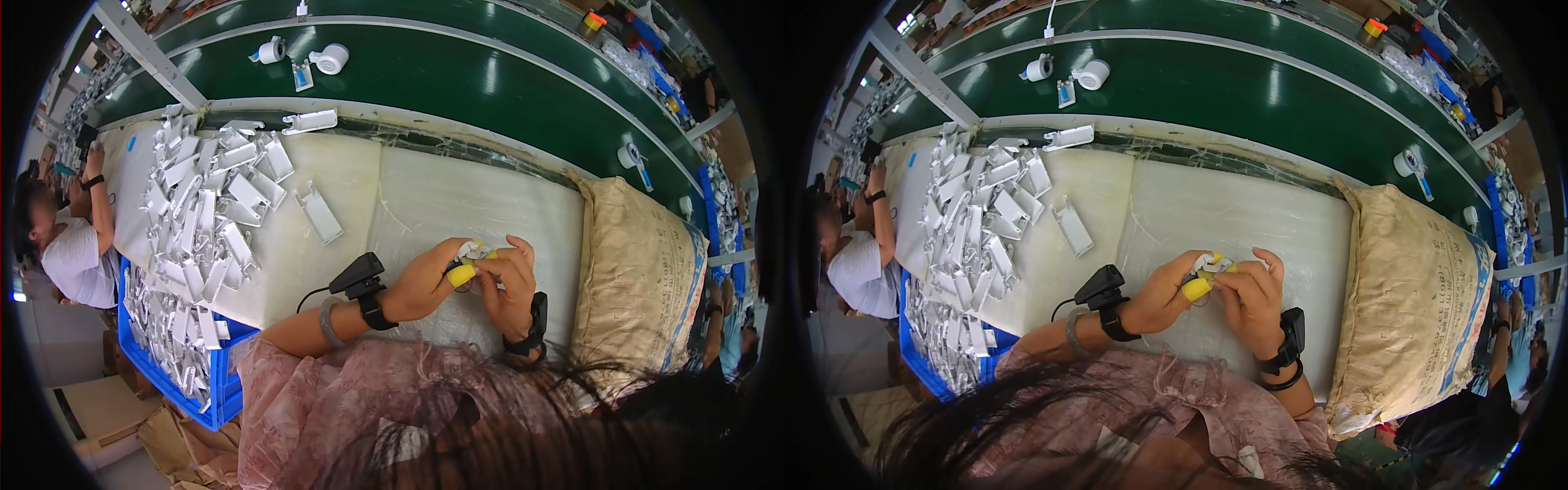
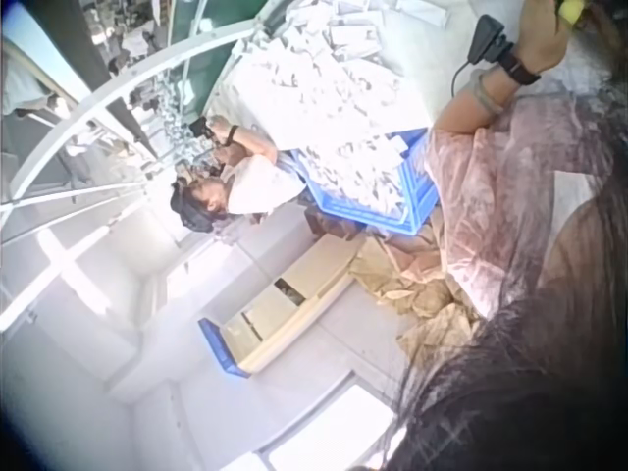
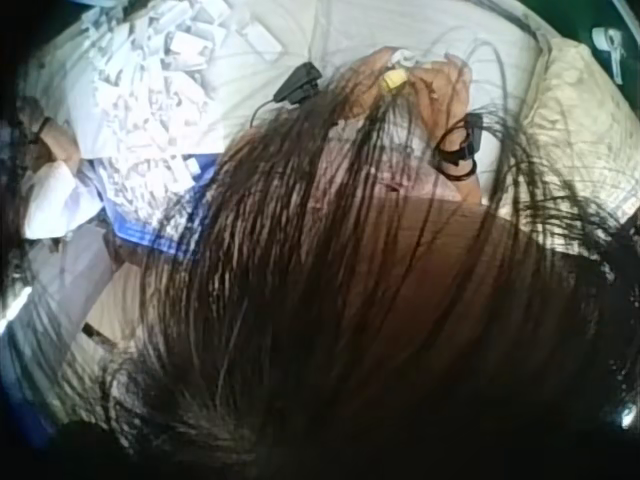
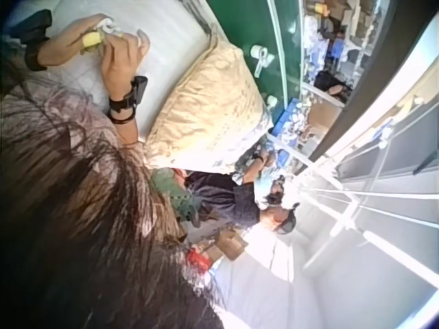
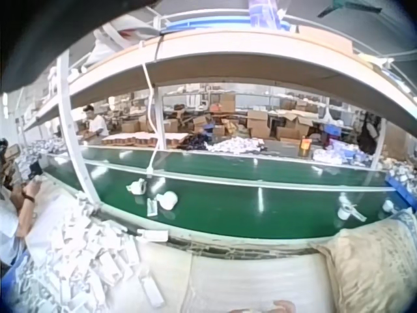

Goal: The recorder is assembling small electronic components by attaching plastic parts and applying adhesive labels at a factory workbench.

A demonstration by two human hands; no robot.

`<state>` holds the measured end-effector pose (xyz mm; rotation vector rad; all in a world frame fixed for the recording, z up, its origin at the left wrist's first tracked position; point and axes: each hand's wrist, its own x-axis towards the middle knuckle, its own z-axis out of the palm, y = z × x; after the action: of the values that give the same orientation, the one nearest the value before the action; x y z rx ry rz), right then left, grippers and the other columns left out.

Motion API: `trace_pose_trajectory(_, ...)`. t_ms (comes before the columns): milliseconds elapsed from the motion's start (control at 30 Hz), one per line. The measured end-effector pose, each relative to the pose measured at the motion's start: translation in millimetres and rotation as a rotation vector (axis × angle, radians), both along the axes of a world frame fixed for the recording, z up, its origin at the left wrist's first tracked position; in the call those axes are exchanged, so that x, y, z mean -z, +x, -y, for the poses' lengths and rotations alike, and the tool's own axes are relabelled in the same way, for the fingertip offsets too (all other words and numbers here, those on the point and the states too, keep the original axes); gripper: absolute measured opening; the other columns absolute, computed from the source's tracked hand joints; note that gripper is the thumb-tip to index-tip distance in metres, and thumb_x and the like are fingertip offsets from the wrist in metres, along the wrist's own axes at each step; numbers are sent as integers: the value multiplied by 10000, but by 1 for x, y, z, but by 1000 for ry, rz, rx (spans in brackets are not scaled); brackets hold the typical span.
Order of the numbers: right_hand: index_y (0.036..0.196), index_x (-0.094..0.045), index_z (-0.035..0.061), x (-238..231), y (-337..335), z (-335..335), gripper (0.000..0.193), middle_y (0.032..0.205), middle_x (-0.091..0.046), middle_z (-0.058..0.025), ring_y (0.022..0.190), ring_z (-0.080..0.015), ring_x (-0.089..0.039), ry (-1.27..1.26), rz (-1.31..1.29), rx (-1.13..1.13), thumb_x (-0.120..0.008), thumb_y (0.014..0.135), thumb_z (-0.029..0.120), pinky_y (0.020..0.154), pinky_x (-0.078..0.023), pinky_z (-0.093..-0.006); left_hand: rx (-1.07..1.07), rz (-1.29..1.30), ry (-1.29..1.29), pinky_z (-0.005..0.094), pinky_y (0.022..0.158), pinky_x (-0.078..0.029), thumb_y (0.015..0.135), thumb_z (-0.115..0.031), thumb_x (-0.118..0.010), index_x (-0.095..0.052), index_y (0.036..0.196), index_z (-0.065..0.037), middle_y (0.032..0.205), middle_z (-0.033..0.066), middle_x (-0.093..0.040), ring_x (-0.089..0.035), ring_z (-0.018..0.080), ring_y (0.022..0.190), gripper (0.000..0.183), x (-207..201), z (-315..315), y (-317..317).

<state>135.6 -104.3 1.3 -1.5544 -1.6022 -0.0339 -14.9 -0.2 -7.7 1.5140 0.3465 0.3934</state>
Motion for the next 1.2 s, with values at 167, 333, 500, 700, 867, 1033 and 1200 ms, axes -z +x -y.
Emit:
trace_pose_trajectory(167, 874, -659, 58, 2, -1, -1, 198, 769, -596, -46, 756, -206, -586, 4, 5, 6, -699, 710, -45, 992, -376, -466, -18, -27, 59, 336, 742, -488, 937, -85, -489, -436, 1250, 8, 1001, 155, -589, -614, 247, 837, 330, 1, 0, 1)
trace_pose_trajectory(333, 870, -653, 58, 3, -2, -1, 185, 763, -593, -44, 750, -202, -584, 7, 9, 10, -699, 720, -40, 991, -376, -464, -48, -24, 120, 365, 729, -484, 927, -81, -492, -457, 1200, 3, 964, 171, -598, -615, 303, 839, 288, 8, 0, 1)
trace_pose_trajectory(500, 853, -646, 79, 3, -6, -2, 178, 767, -600, -29, 727, -184, -586, 22, 41, 31, -728, 720, -7, 945, -399, -437, -67, -16, 206, 374, 622, -476, 934, -85, -474, -472, 1138, -9, 822, 145, -612, -616, 278, 711, 217, 13, -4, 2)
trace_pose_trajectory(700, 1051, -601, 44, 2, -11, 1, 299, 999, -587, -139, 986, -307, -562, -31, -76, 41, -696, 770, 9, 955, -411, -423, 23, 56, -289, 246, 510, -464, 1016, -213, -382, -486, 1163, -47, 807, 59, -600, -551, 105, 608, 246, 15, -19, -3)
trace_pose_trajectory(867, 1184, -527, 19, 1, -10, 2, 429, 1161, -546, -178, 1115, -343, -506, -80, -135, 102, -681, 784, 22, 956, -411, -403, -88, 63, -490, 272, 548, -517, 1023, -359, -344, -432, 1298, -53, 904, 82, -623, -585, 132, 656, 421, 13, -30, 2)
trace_pose_trajectory(1033, 1279, -472, 12, 7, -7, -1, 552, 1254, -510, -201, 1157, -373, -482, -173, -71, 59, -701, 780, 66, 978, -396, -422, -131, 31, -545, 302, 567, -546, 1008, -475, -296, -431, 1320, -61, 974, 102, -632, -611, 154, 717, 535, 15, -44, -2)
trace_pose_trajectory(1200, 1380, -366, 20, 13, -8, -2, 775, 1313, -467, -221, 1200, -385, -459, -370, 23, 41, -763, 725, 138, 986, -384, -433, -213, -24, -743, 356, 550, -575, 1014, -417, -282, -496, 1198, -41, 991, 118, -656, -653, 191, 718, 470, 27, -60, 4)
